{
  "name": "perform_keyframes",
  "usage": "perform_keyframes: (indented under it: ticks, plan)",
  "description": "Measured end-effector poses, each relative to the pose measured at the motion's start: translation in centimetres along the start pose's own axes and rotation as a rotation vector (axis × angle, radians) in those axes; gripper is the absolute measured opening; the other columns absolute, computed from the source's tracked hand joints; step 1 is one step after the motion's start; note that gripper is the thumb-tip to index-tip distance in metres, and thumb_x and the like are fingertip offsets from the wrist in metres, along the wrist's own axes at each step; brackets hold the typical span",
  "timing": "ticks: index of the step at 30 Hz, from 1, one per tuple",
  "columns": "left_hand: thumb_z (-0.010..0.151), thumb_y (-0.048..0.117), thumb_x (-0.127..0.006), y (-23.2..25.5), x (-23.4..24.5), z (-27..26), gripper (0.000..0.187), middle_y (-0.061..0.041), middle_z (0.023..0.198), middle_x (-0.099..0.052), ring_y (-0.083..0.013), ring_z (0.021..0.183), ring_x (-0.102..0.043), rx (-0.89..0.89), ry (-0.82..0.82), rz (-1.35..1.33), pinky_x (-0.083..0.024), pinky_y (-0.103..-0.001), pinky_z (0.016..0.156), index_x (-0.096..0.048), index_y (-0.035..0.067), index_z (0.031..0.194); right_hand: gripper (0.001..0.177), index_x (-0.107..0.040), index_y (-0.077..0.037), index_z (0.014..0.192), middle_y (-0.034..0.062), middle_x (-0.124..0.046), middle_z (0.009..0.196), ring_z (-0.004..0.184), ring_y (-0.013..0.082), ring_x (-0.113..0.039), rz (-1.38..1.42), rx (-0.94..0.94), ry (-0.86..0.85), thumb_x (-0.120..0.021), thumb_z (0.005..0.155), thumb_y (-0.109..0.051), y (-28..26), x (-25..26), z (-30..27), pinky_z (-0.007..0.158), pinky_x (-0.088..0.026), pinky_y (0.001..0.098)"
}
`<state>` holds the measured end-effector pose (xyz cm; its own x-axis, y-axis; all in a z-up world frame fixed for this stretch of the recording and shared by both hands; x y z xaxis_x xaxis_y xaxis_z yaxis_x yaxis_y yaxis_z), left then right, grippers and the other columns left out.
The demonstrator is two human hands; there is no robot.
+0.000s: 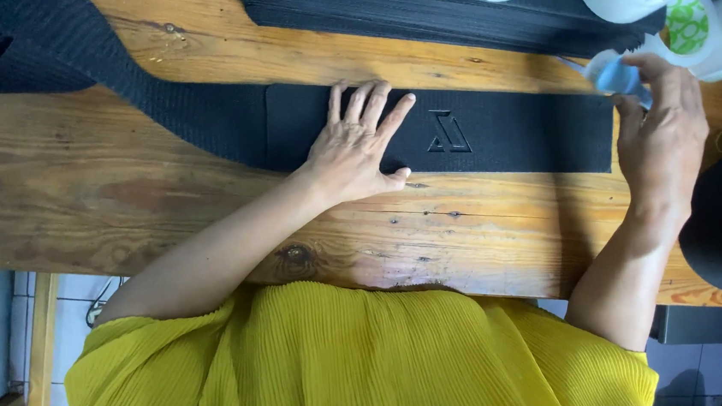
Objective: The person aligns a black fabric strip on a wooden table, smoothing it with both hands. They then use scissors to cut the fabric strip into smaller pieces.
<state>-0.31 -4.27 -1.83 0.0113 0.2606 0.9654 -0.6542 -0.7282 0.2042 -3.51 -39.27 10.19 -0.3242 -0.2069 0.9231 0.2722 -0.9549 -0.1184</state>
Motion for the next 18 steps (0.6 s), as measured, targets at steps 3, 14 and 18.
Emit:
perform_keyframes:
  ticks: [3,14,18]
  plan:
    - [0.084,0.078,-0.058,0.5,0.0,0.4,0.107,-0.027,0.160,-0.030,-0.0432,0.146,-0.031,0.004,-0.061,-0.006,-0.017,-0.067,0.117,-0.022,0.015,0.162,0.038,-0.063,0.001,0.141,0.0215,-0.066,0.126,0.110,0.0413,-0.061,0.099,0.018,-0.067,-0.072,0.106,0.012,-1.7,-0.6,1.0,0.093,-0.048,0.0492]
    - [0.083,0.083,-0.055,5.6,-1.3,3.0,0.111,-0.024,0.165,-0.026,-0.0405,0.151,-0.027,-0.056,-0.104,-0.011,-0.014,-0.070,0.119,-0.018,0.014,0.162,0.043,-0.056,-0.002,0.131,0.0199,-0.072,0.117,0.099,0.0354,-0.066,0.040,0.314,-0.161,-0.083,0.098,0.003,-1.4,-8.3,3.6,0.082,-0.051,0.0439]
    - [0.080,0.059,-0.068,6.7,-0.1,3.4,0.097,-0.025,0.155,-0.036,-0.0407,0.149,-0.029,-0.042,-0.099,-0.212,-0.012,-0.068,0.117,-0.035,0.009,0.157,0.035,-0.064,-0.013,0.129,0.0118,-0.065,0.108,0.108,0.0376,-0.065,0.021,0.279,-0.104,-0.081,0.100,-0.018,-0.3,-11.2,3.6,0.094,-0.052,0.0472]
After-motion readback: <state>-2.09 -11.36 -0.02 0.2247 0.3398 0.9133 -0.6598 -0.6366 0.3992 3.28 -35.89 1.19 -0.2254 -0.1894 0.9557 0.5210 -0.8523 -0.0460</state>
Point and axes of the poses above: each hand's wrist, its own z-axis towards the middle knuckle, its own x-axis out of the back of the hand, y = z × x, the point moved 2 cm from there along z, towards the middle knuckle
